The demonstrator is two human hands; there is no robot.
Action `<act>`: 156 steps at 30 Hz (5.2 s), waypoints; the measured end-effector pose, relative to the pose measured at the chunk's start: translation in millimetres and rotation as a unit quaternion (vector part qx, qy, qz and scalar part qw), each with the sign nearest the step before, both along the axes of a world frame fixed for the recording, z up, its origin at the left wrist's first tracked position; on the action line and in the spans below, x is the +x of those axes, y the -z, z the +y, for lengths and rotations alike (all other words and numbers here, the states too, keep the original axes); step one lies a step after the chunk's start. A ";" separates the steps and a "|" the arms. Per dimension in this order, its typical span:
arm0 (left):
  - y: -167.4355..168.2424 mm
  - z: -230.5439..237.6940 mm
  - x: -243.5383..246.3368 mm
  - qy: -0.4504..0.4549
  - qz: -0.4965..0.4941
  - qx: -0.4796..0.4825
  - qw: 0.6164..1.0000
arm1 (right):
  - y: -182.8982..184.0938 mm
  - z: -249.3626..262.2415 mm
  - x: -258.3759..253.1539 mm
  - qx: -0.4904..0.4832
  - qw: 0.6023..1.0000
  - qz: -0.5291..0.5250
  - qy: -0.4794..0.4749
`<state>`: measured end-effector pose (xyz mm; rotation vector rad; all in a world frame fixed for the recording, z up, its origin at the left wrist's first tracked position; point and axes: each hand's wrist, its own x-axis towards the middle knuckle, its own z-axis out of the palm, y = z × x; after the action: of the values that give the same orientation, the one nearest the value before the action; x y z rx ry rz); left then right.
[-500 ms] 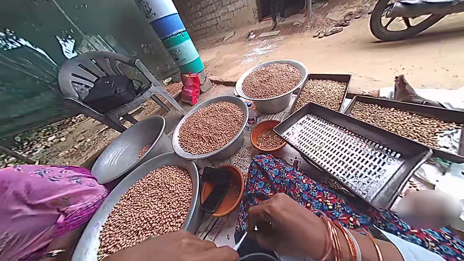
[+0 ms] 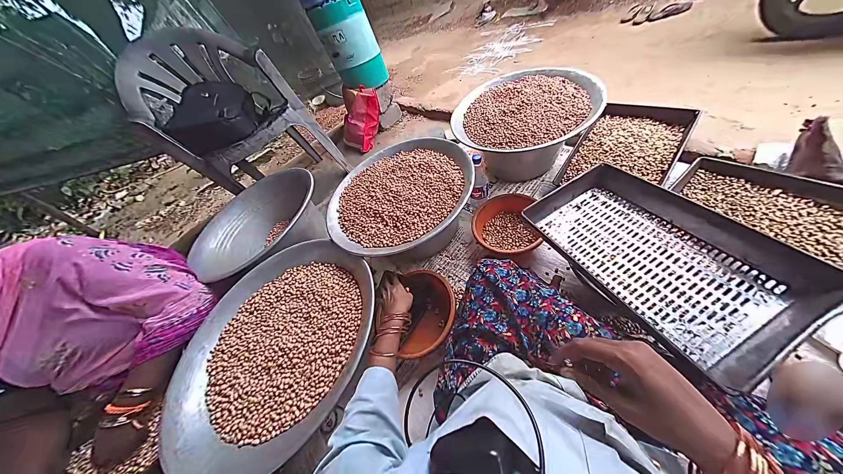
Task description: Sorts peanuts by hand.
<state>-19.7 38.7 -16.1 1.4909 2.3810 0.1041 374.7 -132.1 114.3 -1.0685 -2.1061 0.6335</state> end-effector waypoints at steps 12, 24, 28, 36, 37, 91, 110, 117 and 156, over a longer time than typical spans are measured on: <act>44.0 32.0 -52.8 -0.103 -0.129 0.151 0.975 | 25.0 1.4 -5.4 -0.027 0.998 -0.056 -0.021; -8.7 -6.1 -1.3 0.185 0.046 0.202 0.960 | 30.2 6.4 -5.7 -0.121 0.983 -0.118 -0.075; -44.8 -13.9 7.8 0.194 0.030 0.230 0.953 | 32.2 4.9 0.5 -0.159 0.975 -0.129 -0.081; -85.6 -44.4 18.7 0.184 -0.012 0.102 0.978 | 30.2 4.4 2.9 -0.221 0.959 -0.151 -0.096; -82.8 -47.1 19.6 0.188 -0.008 0.084 0.978 | 31.4 4.4 2.1 -0.220 0.959 -0.150 -0.099; -81.3 206.2 96.0 0.270 -0.104 0.238 0.927 | 147.6 11.9 21.6 0.035 0.951 -0.098 0.291; -107.1 171.1 -12.4 -0.038 -0.374 0.249 0.893 | 150.9 12.2 22.4 0.043 0.953 -0.099 0.285; -120.0 179.6 -80.6 0.033 -0.106 0.124 0.986 | 149.7 12.3 20.8 0.053 0.953 -0.096 0.283; -147.4 163.5 84.4 0.242 -0.116 0.212 0.940 | 148.6 4.4 21.1 0.053 0.954 -0.098 0.280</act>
<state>64.8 202.2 131.3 2.0818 1.8150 0.6677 395.7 -127.7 -34.3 -1.6268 -1.8343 0.1411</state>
